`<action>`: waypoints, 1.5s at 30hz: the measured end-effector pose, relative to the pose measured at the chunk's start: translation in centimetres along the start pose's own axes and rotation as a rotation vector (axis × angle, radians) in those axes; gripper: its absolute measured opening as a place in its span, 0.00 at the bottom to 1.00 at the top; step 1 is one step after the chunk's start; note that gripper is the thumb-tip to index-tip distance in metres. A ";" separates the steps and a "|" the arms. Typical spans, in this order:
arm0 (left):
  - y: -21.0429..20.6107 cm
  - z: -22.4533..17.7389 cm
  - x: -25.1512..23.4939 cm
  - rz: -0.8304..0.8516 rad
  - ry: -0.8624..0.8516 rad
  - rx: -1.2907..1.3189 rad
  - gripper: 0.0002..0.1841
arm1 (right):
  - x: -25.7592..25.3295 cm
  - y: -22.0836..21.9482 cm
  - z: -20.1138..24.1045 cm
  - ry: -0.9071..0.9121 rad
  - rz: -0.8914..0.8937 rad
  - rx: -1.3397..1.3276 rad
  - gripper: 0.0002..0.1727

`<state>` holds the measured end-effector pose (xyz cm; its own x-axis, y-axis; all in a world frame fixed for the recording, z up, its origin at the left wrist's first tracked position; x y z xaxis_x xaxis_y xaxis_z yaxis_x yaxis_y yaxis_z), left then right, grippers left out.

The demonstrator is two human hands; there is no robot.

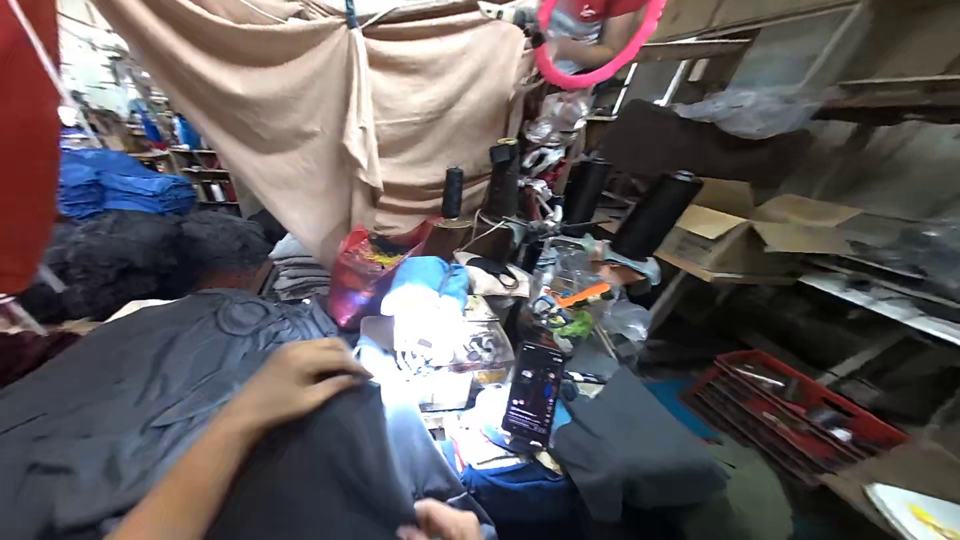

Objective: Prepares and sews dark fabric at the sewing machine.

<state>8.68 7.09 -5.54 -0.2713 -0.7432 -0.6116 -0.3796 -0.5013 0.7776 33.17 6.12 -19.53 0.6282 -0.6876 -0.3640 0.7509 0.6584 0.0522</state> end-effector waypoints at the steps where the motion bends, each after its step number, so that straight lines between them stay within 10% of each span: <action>1: -3.3 1.6 -1.0 0.090 0.052 -0.017 0.10 | -0.5 0.8 -2.8 -0.114 -0.064 0.011 0.08; 7: -14.9 5.8 -1.9 0.437 0.422 -0.003 0.15 | -1.4 3.8 -14.2 -0.590 -0.033 0.232 0.15; 21: -13.9 4.4 -2.6 0.408 0.570 -0.020 0.12 | -7.5 5.3 -11.0 -0.298 -0.518 0.134 0.19; 36: -15.2 2.3 -1.2 0.355 0.654 -0.034 0.21 | -5.0 4.4 -11.6 -0.401 -0.251 -0.196 0.07; 45: -15.8 2.7 -1.3 0.370 0.648 -0.068 0.22 | -9.2 4.5 -9.9 -0.235 -0.085 0.142 0.35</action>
<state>12.58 17.15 -17.42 0.2124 -0.9703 -0.1157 -0.3039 -0.1781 0.9359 28.69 18.46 -25.15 0.5797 -0.8013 -0.1479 0.8132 0.5574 0.1670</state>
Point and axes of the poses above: each hand's wrist, its own x-axis away from the middle knuckle, its own y-axis out of the back of the hand, z = x × y, the point moved 6 cm from there along -x, towards the middle knuckle, and after that the axes turned 13 degrees about -x, right-handed, at the moved point
